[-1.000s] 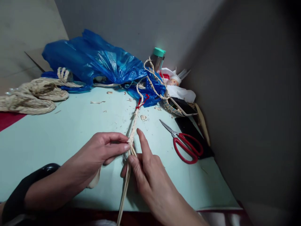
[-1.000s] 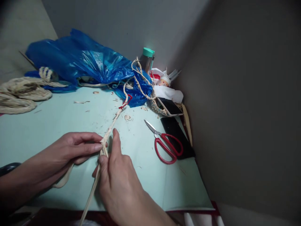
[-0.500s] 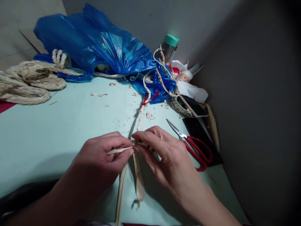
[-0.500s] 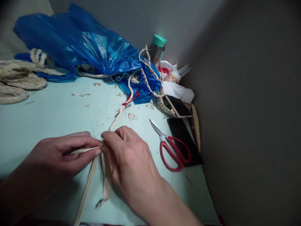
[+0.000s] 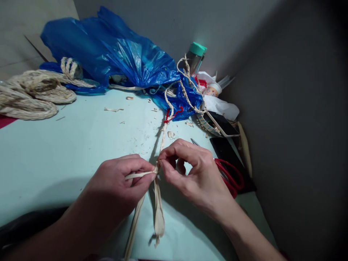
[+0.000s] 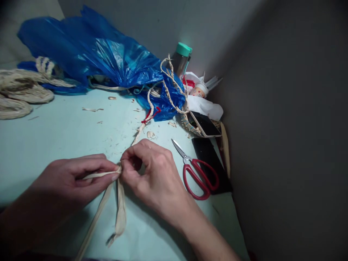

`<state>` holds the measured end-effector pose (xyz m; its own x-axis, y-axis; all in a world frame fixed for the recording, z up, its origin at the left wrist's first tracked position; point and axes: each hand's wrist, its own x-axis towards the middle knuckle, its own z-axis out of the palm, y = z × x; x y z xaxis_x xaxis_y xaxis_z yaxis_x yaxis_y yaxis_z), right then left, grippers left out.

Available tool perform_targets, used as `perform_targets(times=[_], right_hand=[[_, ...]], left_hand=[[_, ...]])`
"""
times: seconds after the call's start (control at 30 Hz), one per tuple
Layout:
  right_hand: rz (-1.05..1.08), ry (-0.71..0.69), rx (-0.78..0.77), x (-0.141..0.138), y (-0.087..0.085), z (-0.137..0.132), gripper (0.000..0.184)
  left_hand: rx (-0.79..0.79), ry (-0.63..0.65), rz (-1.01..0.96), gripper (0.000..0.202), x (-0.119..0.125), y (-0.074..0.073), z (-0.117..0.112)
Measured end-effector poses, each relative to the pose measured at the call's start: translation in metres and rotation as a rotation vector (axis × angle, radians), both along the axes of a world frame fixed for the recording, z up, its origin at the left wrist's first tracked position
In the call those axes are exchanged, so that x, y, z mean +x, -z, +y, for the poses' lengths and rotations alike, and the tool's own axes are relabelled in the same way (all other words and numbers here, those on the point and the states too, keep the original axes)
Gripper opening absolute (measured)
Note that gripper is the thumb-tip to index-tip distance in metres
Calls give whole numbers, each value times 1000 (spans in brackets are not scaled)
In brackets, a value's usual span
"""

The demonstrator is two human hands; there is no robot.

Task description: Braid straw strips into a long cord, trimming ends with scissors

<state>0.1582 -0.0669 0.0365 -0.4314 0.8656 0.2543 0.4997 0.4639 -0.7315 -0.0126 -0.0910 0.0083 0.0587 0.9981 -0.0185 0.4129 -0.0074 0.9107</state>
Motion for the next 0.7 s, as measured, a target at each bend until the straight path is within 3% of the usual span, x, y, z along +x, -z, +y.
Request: perform_targets(times=[0.1,0.23,0.5,0.7], right_hand=[[39,23,-46,0,2,3,11],[119,72,-169,-2,5,4,7],[382,95,-462,-1,11,11,8],[518,197,-522,8,16,18,18]], left_hand=[[-35,-30,-39,14,2,-4,-1],[-18,53,-41,14,-2,-7,1],[37,94,1,16,-7,-1,3],[-140,43,-63,19,-9,-6,6]])
